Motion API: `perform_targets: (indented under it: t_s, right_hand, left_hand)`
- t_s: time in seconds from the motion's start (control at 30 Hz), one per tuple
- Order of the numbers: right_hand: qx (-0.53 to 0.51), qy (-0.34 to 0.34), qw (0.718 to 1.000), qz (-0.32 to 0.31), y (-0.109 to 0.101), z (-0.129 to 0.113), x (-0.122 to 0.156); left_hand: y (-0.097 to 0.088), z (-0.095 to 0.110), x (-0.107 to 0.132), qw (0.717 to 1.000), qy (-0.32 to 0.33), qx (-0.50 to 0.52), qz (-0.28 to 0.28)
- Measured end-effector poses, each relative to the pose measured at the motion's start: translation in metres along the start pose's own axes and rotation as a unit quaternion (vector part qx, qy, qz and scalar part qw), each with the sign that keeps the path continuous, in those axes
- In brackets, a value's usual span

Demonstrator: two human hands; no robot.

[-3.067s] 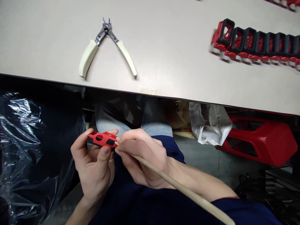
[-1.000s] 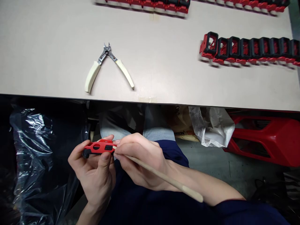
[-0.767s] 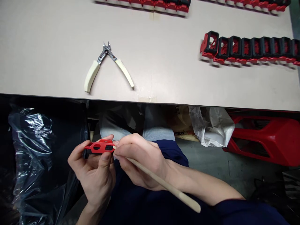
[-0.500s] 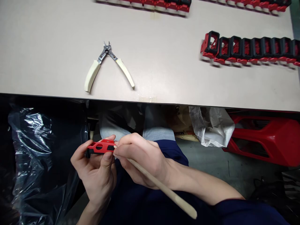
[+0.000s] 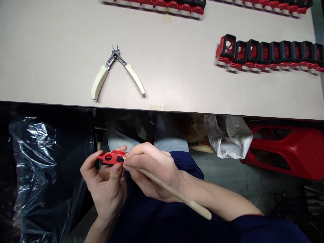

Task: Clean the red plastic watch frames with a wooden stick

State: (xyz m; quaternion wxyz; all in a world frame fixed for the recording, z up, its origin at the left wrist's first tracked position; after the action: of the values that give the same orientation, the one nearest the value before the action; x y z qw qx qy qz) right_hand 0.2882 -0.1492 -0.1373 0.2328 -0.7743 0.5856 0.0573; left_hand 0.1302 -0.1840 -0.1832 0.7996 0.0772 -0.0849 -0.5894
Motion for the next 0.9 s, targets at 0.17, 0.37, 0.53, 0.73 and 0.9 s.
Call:
perform_targets:
  t_s: [0.17,0.37,0.53,0.73,0.9]
  right_hand:
    - [0.021,-0.015,1.0,-0.007,0.0,-0.001,-0.003]
    - [0.004,-0.004,1.0,0.028,0.0,0.002,-0.004]
    - [-0.002,0.002,0.999,0.054,0.001,0.01,0.001]
    - [0.054,-0.053,0.996,0.041,0.017,0.019,0.007]
    - [0.046,-0.047,0.994,0.089,0.017,0.023,0.007]
  left_hand:
    - [-0.001,-0.001,0.002,1.0,0.008,-0.019,0.003]
    - [0.0,-0.003,0.001,1.0,-0.017,0.007,-0.002]
    - [0.002,-0.001,-0.003,0.998,-0.034,0.046,-0.007]
    - [0.004,-0.001,-0.008,0.993,-0.082,0.087,0.011]
    - [0.006,0.003,-0.006,0.992,-0.087,0.09,0.018]
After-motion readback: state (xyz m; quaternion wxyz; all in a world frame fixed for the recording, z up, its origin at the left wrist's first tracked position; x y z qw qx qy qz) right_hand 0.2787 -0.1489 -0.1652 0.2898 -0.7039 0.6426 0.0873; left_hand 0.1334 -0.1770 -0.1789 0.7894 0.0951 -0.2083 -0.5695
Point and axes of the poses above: each hand's wrist, its own x-axis away from the middle knuckle, its own y-axis out of the palm, z = x × y, the point moved 3 cm from there along -x, towards the middle knuckle, and after that the axes turned 3 degrees about -z, right-handed, at the moved point
